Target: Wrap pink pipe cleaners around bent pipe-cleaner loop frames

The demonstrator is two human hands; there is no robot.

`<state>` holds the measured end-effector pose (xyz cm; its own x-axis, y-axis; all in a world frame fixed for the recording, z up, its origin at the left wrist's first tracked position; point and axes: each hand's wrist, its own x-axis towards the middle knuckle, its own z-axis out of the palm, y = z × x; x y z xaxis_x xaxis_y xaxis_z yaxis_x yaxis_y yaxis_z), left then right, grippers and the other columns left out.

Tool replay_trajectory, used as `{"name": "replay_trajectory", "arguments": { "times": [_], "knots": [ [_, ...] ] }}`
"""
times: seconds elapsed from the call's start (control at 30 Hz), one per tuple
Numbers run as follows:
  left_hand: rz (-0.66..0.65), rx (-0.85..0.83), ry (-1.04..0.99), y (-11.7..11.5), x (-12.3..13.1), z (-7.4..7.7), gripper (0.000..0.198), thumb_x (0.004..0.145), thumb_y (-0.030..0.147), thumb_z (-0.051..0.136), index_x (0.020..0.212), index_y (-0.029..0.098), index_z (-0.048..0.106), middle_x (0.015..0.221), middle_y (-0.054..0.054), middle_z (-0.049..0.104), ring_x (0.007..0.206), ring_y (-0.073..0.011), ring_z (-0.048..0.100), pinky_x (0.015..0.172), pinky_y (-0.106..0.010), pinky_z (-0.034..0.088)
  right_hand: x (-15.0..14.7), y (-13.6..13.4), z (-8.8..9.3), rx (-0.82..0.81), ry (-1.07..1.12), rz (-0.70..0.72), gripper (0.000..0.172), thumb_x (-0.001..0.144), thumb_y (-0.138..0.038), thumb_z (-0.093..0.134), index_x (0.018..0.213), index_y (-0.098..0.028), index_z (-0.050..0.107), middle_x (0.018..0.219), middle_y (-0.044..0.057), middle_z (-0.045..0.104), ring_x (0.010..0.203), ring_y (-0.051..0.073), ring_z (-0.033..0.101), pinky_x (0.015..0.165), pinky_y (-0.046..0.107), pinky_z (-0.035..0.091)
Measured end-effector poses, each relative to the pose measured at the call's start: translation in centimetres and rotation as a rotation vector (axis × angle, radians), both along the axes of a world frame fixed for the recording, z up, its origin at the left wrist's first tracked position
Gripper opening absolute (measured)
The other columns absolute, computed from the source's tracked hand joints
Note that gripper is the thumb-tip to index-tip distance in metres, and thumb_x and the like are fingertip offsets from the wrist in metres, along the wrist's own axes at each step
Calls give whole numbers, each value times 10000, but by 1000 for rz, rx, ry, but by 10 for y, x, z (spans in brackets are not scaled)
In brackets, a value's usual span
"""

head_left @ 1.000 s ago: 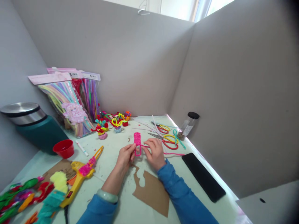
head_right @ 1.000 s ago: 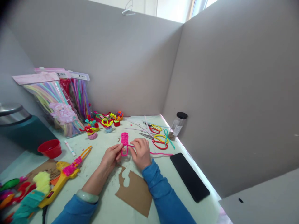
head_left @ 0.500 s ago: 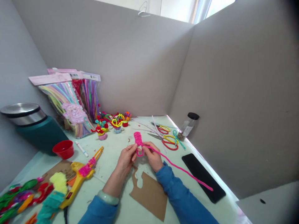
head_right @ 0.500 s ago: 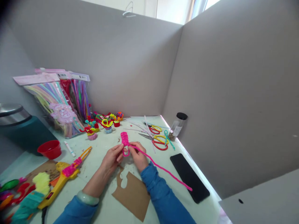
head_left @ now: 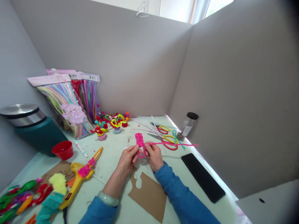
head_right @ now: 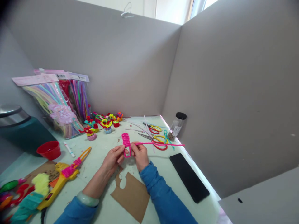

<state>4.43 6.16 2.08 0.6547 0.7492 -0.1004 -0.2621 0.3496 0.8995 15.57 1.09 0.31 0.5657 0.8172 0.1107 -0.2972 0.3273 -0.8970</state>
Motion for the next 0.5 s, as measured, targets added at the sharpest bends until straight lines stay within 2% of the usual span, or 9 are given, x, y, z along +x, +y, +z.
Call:
{"name": "replay_trajectory", "arguments": {
  "times": [0.2,0.5],
  "knots": [
    [-41,-15,-29,0,0,1,305,745,395,602,709,93,622,442,27,502,302,-4,254,354,-183,180,1,-1,2,-13,28,15,213,716,-354,647,752,-155,579,461,-67,453,416,60,351,411,194,225],
    [-96,-20,-45,1,-3,2,304,751,401,591,671,107,589,381,59,417,289,-9,232,344,-180,157,2,-4,6,7,18,95,198,727,-337,640,710,-156,563,481,-64,453,413,54,339,413,196,221]
  ]
}}
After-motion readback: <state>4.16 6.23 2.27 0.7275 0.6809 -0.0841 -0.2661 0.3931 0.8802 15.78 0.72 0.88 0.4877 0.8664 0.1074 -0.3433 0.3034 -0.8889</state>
